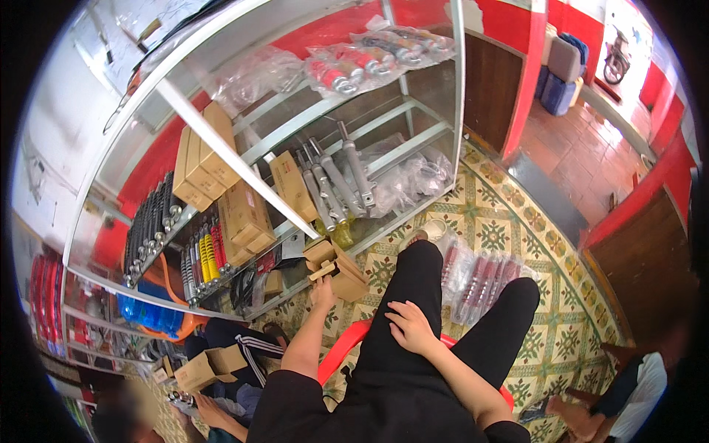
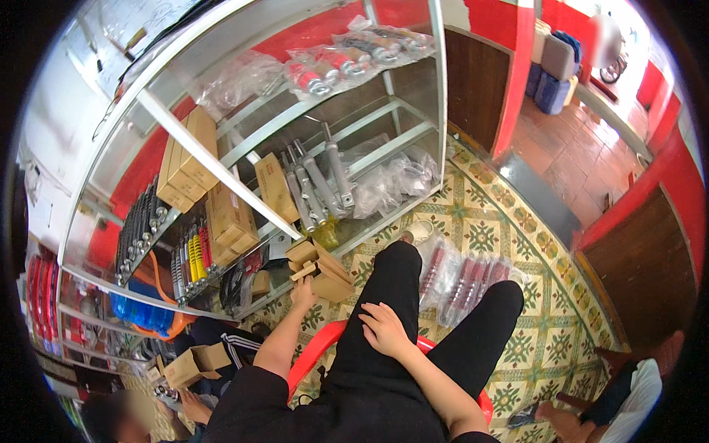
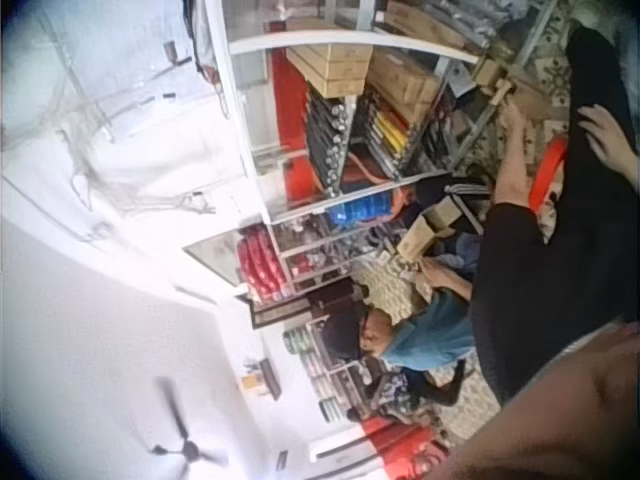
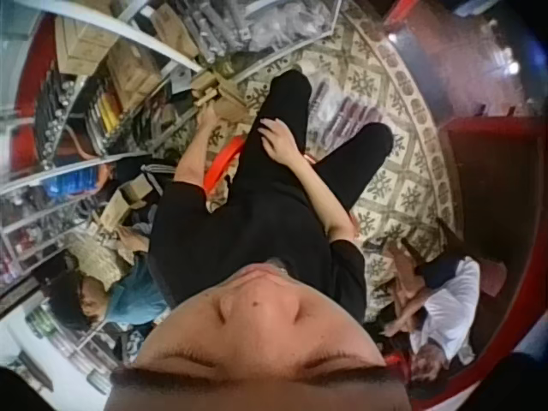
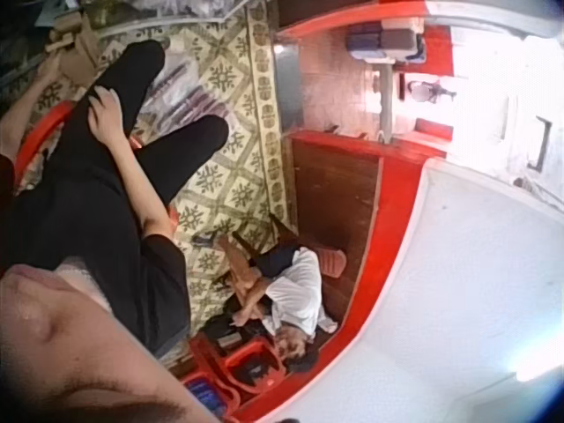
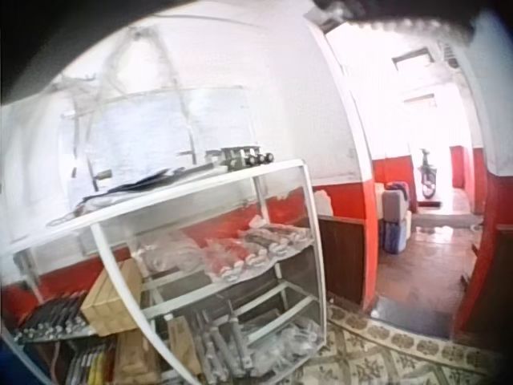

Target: The person sits on a red chair and packs plastic-wrapped suspension springs into small cardboard boxes. They open each box, place a spring inside, close the box, and set it on a nearby shelf. The process is repeated for several springs.

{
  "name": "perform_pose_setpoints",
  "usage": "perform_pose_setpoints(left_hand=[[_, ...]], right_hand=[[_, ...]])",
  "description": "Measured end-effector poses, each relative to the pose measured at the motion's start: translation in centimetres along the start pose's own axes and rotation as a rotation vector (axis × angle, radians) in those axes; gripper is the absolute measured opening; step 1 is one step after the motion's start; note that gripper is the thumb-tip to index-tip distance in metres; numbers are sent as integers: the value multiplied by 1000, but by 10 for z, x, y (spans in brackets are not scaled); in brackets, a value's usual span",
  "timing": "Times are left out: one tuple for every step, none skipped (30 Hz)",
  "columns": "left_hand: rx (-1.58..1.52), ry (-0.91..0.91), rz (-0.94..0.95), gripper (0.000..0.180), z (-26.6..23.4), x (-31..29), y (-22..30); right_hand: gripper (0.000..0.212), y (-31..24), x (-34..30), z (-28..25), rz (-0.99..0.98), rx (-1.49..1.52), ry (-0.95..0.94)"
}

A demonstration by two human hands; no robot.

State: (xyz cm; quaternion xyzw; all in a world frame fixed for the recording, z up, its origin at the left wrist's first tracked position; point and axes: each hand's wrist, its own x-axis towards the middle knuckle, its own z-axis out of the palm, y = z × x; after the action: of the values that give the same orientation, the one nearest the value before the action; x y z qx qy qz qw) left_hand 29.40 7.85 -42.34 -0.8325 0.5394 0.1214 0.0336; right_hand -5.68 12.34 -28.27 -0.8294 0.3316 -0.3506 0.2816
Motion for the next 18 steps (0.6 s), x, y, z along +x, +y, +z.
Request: perform_pose_setpoints(left_hand=[[9,-4,-24,71,0,2,1],[-7,31,-4,72,-1,5,1],[-3,42,30,71,2,8,-3],[3,52,64,69,3,12,-7],[10,63,98,67,4,14,-12],[53,43,101,60,5,19,-2],[105,26,108,53,3,22,6],[159,10,118,46,0,27,14],[199,46,136,34,2,29,13],[231,84,157,21,9,27,6],[269,99,157,17,14,26,1],[298,113,153,13,23,22,-9],[247,282,166,6,31,17,-20],[255,331,167,5,35,15,-24],[177,378,259,4,28,10,3],[146,281,180,4,20,8,1],[153,314,174,3,14,6,1],[128,363,230,1,5,4,7]], right_hand=[[27,1,1,2,3,11,12],[27,2,2,5,5,23,23],[27,2,2,4,1,24,20],[27,2,2,4,-2,26,18],[27,2,2,4,-5,29,18],[26,6,1,0,-7,22,40],[26,10,0,0,-7,36,47],[26,13,-1,0,-5,50,56],[26,15,-2,0,1,60,69],[26,13,0,-2,-32,44,45],[26,12,1,1,-44,44,77],[26,10,2,2,-42,79,71],[26,8,4,3,-45,118,65],[27,9,3,4,-47,111,75],[27,18,-2,0,-35,79,85],[27,15,-1,0,-33,86,68],[27,16,-2,3,-33,99,74],[28,16,-2,4,-27,100,61]])
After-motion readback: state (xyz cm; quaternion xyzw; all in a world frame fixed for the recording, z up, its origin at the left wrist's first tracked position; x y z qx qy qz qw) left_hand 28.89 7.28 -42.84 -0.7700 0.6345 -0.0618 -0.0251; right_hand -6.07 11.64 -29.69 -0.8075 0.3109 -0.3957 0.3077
